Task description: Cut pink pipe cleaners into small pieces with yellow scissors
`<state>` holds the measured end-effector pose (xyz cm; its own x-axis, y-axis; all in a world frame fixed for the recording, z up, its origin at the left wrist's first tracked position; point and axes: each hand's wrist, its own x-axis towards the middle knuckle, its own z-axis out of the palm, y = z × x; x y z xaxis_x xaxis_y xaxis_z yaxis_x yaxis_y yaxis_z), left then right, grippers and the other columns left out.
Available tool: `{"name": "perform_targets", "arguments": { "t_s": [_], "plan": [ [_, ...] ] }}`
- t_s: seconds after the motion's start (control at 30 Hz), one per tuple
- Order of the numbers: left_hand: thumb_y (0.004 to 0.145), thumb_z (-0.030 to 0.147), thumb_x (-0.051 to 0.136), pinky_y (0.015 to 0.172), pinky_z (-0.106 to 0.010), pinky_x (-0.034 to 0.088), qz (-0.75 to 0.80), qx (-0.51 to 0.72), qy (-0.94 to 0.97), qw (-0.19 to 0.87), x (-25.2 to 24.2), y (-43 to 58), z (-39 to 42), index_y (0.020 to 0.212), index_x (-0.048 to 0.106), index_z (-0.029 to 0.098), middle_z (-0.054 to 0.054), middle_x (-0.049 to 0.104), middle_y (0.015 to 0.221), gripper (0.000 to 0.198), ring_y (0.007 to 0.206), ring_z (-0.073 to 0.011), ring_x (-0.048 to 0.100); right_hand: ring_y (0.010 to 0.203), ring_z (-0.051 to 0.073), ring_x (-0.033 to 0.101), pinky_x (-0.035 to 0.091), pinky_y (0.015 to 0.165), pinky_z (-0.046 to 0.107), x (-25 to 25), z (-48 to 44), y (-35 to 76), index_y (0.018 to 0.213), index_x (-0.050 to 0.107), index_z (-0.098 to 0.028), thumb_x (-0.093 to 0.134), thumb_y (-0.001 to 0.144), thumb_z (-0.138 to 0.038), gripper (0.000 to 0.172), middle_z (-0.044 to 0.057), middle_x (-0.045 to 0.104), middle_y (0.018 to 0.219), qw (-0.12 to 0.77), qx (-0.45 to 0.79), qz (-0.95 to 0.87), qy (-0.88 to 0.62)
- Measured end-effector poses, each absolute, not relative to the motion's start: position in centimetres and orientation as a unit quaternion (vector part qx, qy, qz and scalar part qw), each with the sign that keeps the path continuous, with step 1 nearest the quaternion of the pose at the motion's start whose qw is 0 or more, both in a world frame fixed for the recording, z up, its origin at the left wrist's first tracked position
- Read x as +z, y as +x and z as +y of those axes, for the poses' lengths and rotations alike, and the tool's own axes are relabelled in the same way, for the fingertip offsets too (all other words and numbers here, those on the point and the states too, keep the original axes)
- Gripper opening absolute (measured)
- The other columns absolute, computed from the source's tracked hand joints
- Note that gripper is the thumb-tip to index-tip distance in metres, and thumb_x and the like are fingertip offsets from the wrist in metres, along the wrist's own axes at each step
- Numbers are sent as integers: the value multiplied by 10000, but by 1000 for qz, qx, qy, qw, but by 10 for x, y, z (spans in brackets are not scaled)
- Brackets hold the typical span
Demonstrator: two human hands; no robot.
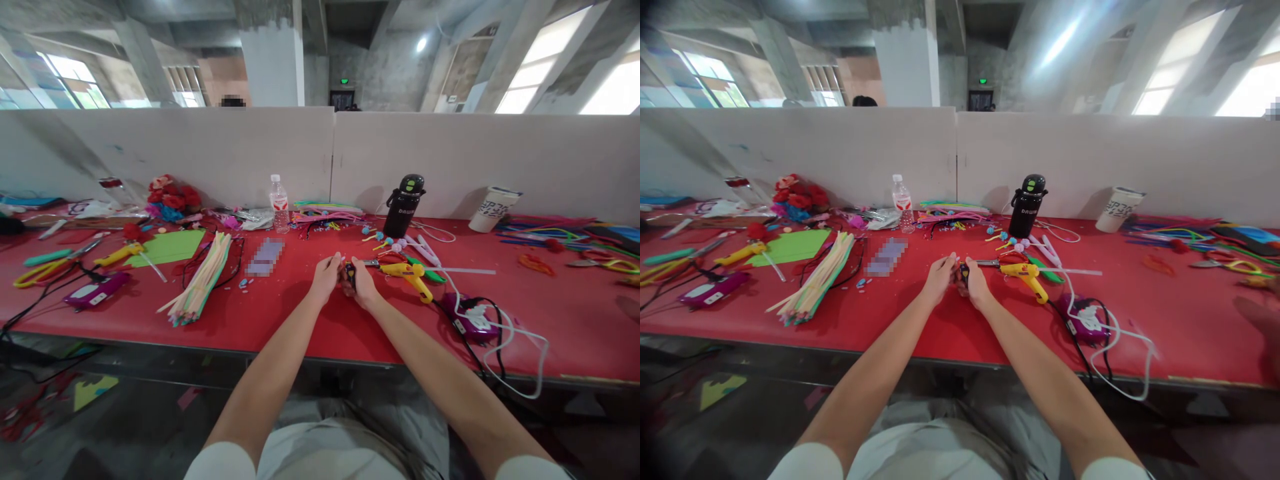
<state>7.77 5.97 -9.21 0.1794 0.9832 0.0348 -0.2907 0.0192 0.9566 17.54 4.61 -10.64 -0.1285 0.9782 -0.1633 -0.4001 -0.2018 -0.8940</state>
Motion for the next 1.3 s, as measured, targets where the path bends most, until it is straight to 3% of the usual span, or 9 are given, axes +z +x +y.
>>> {"name": "perform_targets", "arguments": {
  "t_s": [0.3, 0.73, 1.03, 1.3],
  "plan": [
    [818, 456, 530, 406, -198, 256, 379, 517, 475, 602, -93, 77, 60, 577, 391, 182, 48, 418, 440, 391, 387, -68, 394, 309, 90, 214, 167, 312, 203, -104, 42, 173, 582, 398, -216, 304, 859, -499, 407, -42, 329, 349, 530, 636, -358, -431],
    [832, 430, 508, 403, -200, 229, 384, 516, 473, 601, -92, 77, 60, 577, 377, 186, 57, 389, 423, 377, 365, -62, 355, 322, 80, 210, 149, 317, 191, -101, 41, 172, 568, 400, -209, 333, 854, -570, 466, -50, 293, 362, 524, 649, -352, -425],
    [828, 431, 519, 407, -203, 231, 388, 510, 480, 599, -92, 77, 59, 562, 391, 182, 43, 413, 425, 386, 377, -68, 374, 310, 83, 213, 159, 314, 196, -101, 41, 173, 560, 410, -204, 296, 877, -471, 430, -42, 319, 359, 526, 646, -348, -430],
    [823, 435, 524, 413, -204, 243, 387, 512, 477, 601, -95, 77, 61, 564, 400, 177, 43, 424, 425, 386, 372, -62, 367, 310, 63, 210, 149, 315, 178, -99, 40, 172, 560, 398, -199, 349, 856, -594, 496, -55, 306, 366, 521, 651, -350, -428]
  ]
}}
